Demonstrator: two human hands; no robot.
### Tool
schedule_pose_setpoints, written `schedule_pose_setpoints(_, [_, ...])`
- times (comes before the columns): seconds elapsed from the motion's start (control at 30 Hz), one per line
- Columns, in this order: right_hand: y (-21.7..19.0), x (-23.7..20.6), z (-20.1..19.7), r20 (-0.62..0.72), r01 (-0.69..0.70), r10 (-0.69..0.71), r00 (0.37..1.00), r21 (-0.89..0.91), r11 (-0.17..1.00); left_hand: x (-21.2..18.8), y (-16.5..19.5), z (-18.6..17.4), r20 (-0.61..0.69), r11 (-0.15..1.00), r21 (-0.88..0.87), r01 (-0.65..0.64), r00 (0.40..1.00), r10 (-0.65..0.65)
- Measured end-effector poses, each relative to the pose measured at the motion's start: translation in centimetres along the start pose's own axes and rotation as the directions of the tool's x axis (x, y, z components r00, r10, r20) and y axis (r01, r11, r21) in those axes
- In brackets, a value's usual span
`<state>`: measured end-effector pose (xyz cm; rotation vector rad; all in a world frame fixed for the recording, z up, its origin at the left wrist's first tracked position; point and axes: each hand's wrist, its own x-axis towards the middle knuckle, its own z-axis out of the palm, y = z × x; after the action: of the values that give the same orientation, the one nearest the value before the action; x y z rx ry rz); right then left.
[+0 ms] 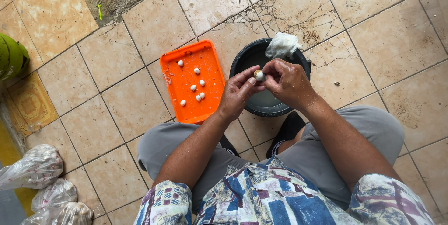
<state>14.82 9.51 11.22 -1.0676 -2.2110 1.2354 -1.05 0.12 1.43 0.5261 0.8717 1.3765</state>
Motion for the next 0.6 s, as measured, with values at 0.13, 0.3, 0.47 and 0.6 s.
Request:
schedule_pose_setpoints(0.13, [0.5, -0.1, -0.1, 0.051, 0.004, -0.01, 0.999, 0.098, 0.995, 0.2, 0.2, -0.2, -0.012, 0.99, 0.142, -0.024, 1.0, 0.026])
schedule_pose_setpoints(0.3, [1.7, 0.7, -0.8, -0.064, -0.006, -0.006, 0.998, -0.176, 0.984, 0.2, 0.9, -0.6, 0.036, 0.98, -0.186, 0.074, 0.997, -0.068])
schedule_pose_setpoints(0.47, [2.0, 0.8, -2.3, -0.028, 0.204, -0.212, 0.977, -0.174, 0.963, 0.5, 0.9, -0.7, 0.033, 0.977, -0.198, 0.078, 0.997, -0.073])
schedule_pose_setpoints(0.6, [1.0, 0.4, -2.0, 0.113, 0.118, -0.118, 0.987, 0.009, 0.993, 0.7, 0.7, -1.0, 0.04, 0.985, -0.139, 0.105, 0.994, -0.1])
